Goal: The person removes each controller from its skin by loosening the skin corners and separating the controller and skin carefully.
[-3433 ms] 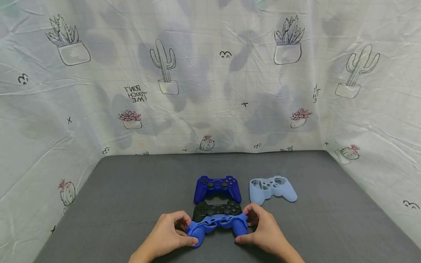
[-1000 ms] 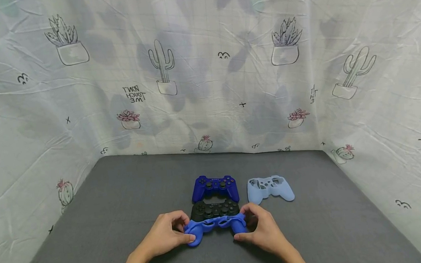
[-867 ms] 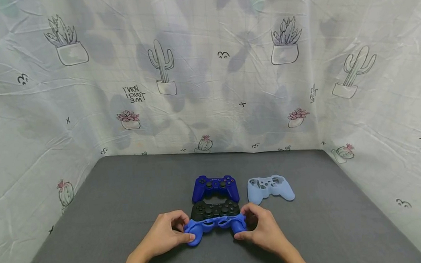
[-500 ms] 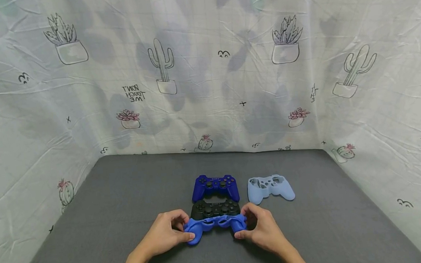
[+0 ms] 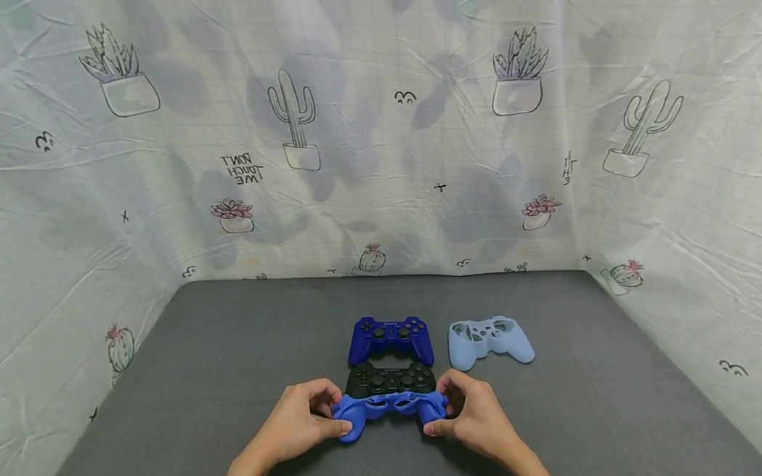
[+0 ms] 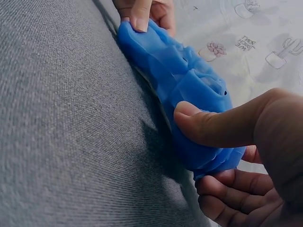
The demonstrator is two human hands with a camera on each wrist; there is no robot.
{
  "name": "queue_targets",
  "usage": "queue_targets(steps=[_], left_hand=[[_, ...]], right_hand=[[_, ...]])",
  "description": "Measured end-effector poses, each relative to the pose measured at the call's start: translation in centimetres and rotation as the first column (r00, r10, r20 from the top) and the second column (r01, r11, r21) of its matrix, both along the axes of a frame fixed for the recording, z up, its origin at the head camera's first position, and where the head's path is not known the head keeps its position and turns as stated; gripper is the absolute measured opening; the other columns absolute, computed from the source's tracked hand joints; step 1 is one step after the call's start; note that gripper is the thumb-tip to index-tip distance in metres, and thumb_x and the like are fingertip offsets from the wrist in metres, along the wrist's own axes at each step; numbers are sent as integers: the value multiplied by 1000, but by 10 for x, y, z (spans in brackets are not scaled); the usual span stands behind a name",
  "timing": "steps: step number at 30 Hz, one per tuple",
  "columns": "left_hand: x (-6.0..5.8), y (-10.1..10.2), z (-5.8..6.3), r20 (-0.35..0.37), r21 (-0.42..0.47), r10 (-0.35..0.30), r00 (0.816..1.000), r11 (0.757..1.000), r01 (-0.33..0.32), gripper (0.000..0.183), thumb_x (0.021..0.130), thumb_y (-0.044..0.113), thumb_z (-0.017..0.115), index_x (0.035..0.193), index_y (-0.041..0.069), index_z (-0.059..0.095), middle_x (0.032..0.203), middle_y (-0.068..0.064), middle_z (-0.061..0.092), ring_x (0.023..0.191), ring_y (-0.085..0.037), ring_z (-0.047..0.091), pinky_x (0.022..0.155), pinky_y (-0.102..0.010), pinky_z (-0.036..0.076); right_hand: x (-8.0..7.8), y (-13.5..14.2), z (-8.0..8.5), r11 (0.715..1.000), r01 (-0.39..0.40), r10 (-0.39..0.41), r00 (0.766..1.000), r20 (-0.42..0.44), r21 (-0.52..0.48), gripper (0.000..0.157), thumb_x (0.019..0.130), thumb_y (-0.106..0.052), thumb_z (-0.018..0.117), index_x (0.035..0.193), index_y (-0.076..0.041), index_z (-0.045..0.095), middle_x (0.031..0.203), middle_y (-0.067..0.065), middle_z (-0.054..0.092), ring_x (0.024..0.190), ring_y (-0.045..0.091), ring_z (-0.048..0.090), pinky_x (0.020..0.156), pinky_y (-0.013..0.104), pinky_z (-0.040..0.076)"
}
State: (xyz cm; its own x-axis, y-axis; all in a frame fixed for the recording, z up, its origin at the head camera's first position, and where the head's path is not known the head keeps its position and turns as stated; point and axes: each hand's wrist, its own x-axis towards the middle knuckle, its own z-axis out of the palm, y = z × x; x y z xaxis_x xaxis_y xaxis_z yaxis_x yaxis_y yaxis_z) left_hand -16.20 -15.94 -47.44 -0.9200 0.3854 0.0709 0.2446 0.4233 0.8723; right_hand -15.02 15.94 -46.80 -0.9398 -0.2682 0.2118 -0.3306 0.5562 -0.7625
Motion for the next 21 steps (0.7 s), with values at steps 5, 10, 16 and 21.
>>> queue_targets(steps=[5, 10, 16, 21], left_hand=[[0, 0, 0, 11, -2, 0, 1000, 1000, 1, 32, 75, 30, 87, 93, 15, 65, 72, 4, 62, 65, -14, 57, 55, -28, 45], [-1, 0, 0, 7, -3, 4, 1000, 1000, -4, 32, 75, 30, 87, 93, 15, 65, 72, 4, 62, 65, -15, 58, 56, -28, 45], [-1, 1, 0, 19, -8, -5, 1000, 1000, 5, 33, 75, 30, 87, 93, 14, 64, 74, 4, 62, 66, -15, 57, 57, -28, 45], [-1, 1, -1, 23, -8, -4, 1000, 1000, 4, 34, 75, 30, 87, 93, 14, 64, 74, 2, 61, 67, -15, 57, 57, -28, 44]], right_hand=[[1, -2, 0, 1000, 3, -3, 1000, -14, -5, 48, 61, -24, 96, 87, -16, 57, 64, -6, 55, 55, 8, 52, 49, 25, 44], [0, -2, -2, 1000, 19, -19, 999, -37, 3, 46, 59, -23, 96, 84, -18, 58, 63, -7, 54, 53, 7, 51, 48, 25, 43], [-3, 0, -6, 998, 46, -45, 999, 24, -42, 47, 58, -22, 97, 86, -15, 59, 67, -3, 57, 57, 10, 54, 51, 26, 46], [-2, 0, -7, 998, 16, -11, 997, 77, -67, 50, 61, -22, 96, 90, -14, 57, 73, 0, 57, 62, 13, 56, 55, 27, 48]])
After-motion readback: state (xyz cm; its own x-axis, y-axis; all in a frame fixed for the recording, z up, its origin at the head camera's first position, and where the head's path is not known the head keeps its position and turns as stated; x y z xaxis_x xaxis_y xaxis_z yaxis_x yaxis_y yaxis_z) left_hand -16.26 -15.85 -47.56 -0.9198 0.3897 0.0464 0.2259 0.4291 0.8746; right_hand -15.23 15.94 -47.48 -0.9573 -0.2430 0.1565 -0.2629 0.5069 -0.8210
